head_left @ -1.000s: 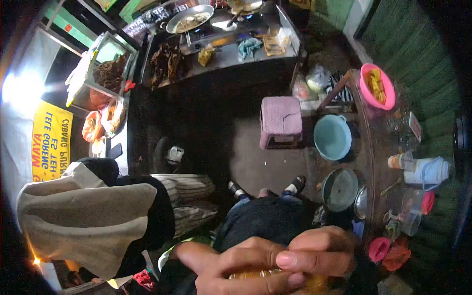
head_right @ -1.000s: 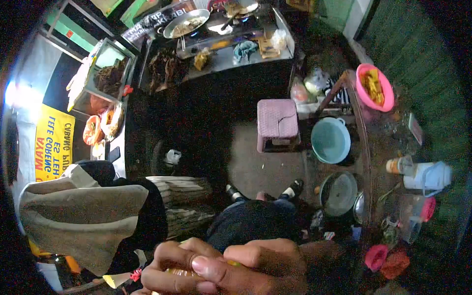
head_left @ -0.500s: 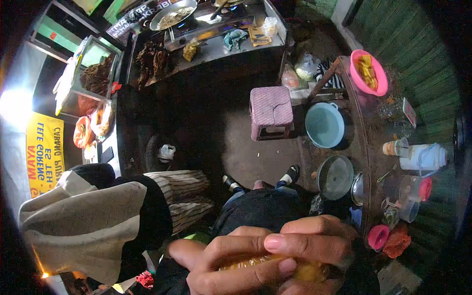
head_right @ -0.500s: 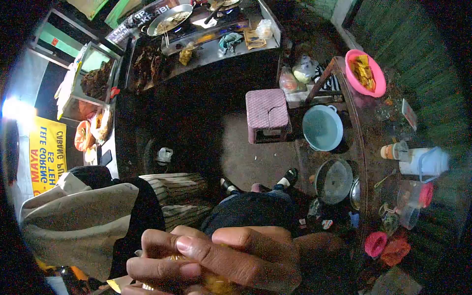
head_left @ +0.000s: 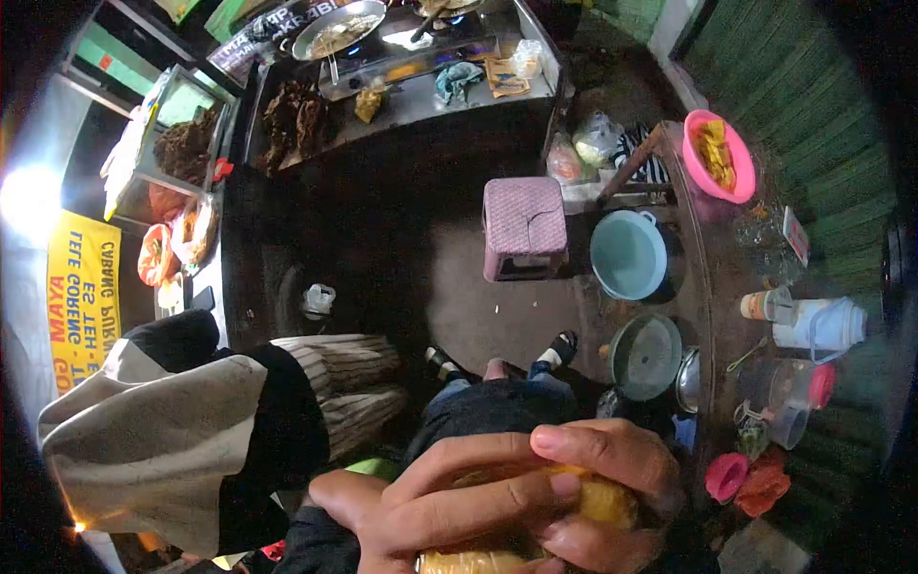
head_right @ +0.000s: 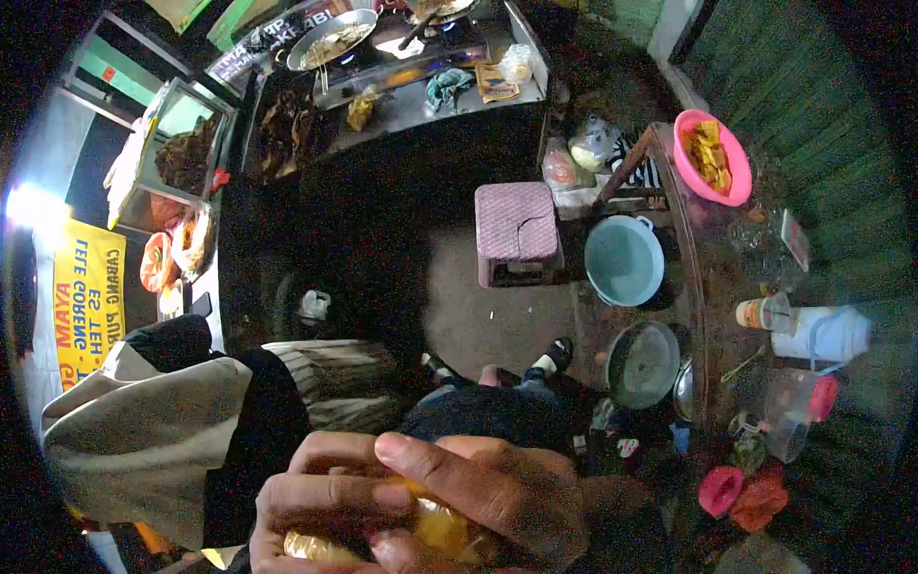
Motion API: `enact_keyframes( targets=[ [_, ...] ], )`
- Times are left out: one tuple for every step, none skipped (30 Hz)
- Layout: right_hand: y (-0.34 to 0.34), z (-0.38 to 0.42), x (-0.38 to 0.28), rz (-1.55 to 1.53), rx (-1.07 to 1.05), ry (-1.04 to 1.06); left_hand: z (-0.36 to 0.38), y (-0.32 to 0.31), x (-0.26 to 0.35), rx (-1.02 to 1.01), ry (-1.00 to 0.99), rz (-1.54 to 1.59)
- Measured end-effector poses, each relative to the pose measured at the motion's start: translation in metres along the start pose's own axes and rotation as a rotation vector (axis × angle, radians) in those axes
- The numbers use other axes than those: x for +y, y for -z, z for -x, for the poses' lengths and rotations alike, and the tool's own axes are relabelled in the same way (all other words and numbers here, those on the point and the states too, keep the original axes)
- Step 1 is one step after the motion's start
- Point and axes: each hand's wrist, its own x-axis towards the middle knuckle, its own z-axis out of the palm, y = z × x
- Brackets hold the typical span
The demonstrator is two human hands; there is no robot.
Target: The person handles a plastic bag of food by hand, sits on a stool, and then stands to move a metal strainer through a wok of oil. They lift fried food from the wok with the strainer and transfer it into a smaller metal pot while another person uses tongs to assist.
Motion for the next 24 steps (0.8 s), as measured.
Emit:
enact_keyframes(
  targets=[
    [0.006, 0.007, 0.006, -0.055, 0.012, -0.009, -0.002, 0.001, 0.001, -0.031, 0.037, 0.001],
    [0.005, 0.012, 0.011, -0.153, 0.023, -0.008, -0.004, 0.003, 0.004, -0.061, 0.169, -0.021],
    [0.006, 0.016, 0.015, -0.181, 0.038, -0.016, -0.007, 0.006, 0.007, -0.093, 0.301, -0.046],
    [0.006, 0.020, 0.018, -0.188, 0.047, -0.034, -0.016, 0.010, 0.027, -0.132, 0.578, -0.122],
    [0.008, 0.024, 0.021, -0.189, 0.050, -0.059, -0.017, 0.011, 0.029, -0.143, 0.683, -0.135],
    [0.008, 0.025, 0.024, -0.186, 0.054, -0.084, -0.017, 0.012, 0.032, -0.156, 0.790, -0.150],
    [0.010, 0.027, 0.026, -0.195, 0.057, -0.112, -0.018, 0.013, 0.035, -0.170, 0.895, -0.165],
    [0.010, 0.026, 0.027, -0.209, 0.050, -0.137, -0.016, 0.013, 0.033, -0.174, 0.874, -0.153],
    [0.016, 0.013, 0.026, -0.243, -0.039, -0.159, -0.013, 0.013, 0.031, -0.171, 0.848, -0.140],
    [0.018, 0.007, 0.025, -0.288, -0.107, -0.242, -0.012, 0.012, 0.027, -0.163, 0.820, -0.128],
    [0.020, 0.002, 0.024, -0.328, -0.174, -0.328, -0.009, 0.010, 0.018, -0.108, 0.613, -0.147],
    [0.022, -0.004, 0.022, -0.361, -0.238, -0.415, -0.009, 0.007, 0.007, -0.052, 0.395, -0.185],
    [0.030, -0.012, 0.014, -0.535, -0.321, -0.633, -0.010, 0.004, -0.003, 0.004, 0.188, -0.235],
    [0.029, -0.013, 0.016, -0.585, -0.359, -0.653, -0.007, 0.012, -0.004, -0.008, 0.169, -0.181],
    [0.027, -0.015, 0.017, -0.634, -0.398, -0.675, 0.001, 0.026, 0.001, -0.058, 0.320, -0.090],
    [0.020, -0.012, 0.025, -0.546, -0.377, -0.500, 0.006, 0.038, 0.006, -0.103, 0.469, -0.005],
    [0.008, -0.010, 0.034, -0.457, -0.340, -0.318, 0.010, 0.048, 0.008, -0.135, 0.539, 0.039],
    [-0.007, -0.008, 0.040, -0.363, -0.291, -0.142, 0.010, 0.057, 0.007, -0.156, 0.566, 0.071],
    [-0.021, -0.006, 0.046, -0.300, -0.240, -0.099, 0.012, 0.066, 0.005, -0.175, 0.593, 0.103],
    [-0.032, -0.007, 0.049, -0.232, -0.200, -0.082, 0.020, 0.075, 0.001, -0.183, 0.603, 0.128],
    [-0.043, -0.008, 0.053, -0.163, -0.158, -0.068, 0.024, 0.075, 0.001, -0.064, 0.660, 0.139],
    [-0.056, -0.013, 0.052, -0.151, -0.077, -0.104, 0.028, 0.073, 0.001, 0.054, 0.711, 0.160],
    [-0.065, -0.018, 0.054, -0.185, -0.048, -0.138, 0.029, 0.075, -0.001, 0.067, 0.741, 0.071],
    [-0.070, -0.020, 0.054, -0.230, -0.022, -0.181, 0.028, 0.075, -0.002, 0.130, 0.792, 0.052]
  ],
)
